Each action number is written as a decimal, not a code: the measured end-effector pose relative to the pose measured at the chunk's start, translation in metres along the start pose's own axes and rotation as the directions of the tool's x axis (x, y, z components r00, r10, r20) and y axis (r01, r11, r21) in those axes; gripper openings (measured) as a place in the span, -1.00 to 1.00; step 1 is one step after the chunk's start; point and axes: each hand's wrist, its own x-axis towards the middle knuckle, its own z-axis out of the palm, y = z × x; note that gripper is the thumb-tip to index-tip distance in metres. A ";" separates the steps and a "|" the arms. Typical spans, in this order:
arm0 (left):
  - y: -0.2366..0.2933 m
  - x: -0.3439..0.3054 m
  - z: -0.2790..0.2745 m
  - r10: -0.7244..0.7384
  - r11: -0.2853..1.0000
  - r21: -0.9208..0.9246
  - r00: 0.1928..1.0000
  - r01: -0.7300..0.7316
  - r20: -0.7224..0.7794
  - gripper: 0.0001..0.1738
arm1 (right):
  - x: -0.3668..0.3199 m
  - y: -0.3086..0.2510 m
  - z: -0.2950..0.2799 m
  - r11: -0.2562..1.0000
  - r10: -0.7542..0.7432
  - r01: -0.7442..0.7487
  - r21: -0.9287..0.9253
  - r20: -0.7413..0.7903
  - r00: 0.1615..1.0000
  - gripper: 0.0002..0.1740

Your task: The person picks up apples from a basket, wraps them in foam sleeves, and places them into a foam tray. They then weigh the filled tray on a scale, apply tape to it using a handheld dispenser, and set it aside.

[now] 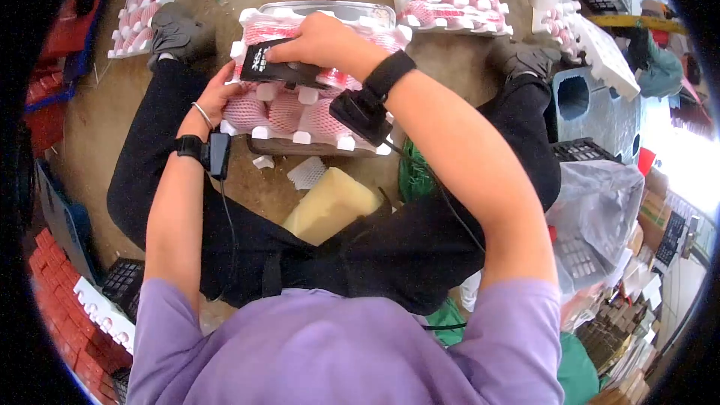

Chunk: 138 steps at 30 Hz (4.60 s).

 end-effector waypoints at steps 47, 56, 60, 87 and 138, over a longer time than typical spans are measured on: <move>0.004 0.005 -0.039 0.062 0.952 0.307 0.989 -0.019 -0.132 -0.20 | -0.105 0.125 -0.025 0.848 0.207 -0.273 -0.454 -0.191 0.960 -0.40; -0.001 0.012 -0.047 0.068 0.973 0.214 0.995 -0.083 0.076 -0.31 | -0.105 0.071 0.003 0.775 0.267 -0.431 -0.463 -0.378 0.886 -0.74; -0.028 0.014 -0.067 0.109 0.980 0.160 0.992 -0.118 0.062 -0.33 | -0.092 0.055 0.026 0.754 0.242 -0.421 -0.505 -0.383 0.892 -0.74; -0.036 -0.023 -0.056 -0.015 0.989 -0.144 1.000 0.014 -0.007 -0.26 | -0.032 0.140 -0.044 0.929 0.250 -0.119 -0.351 0.358 0.900 -0.23; -0.056 0.002 -0.027 0.385 0.889 0.427 0.775 -0.165 -0.502 -0.73 | -0.018 -0.056 0.040 0.975 -0.063 0.084 -0.205 0.105 0.992 -0.42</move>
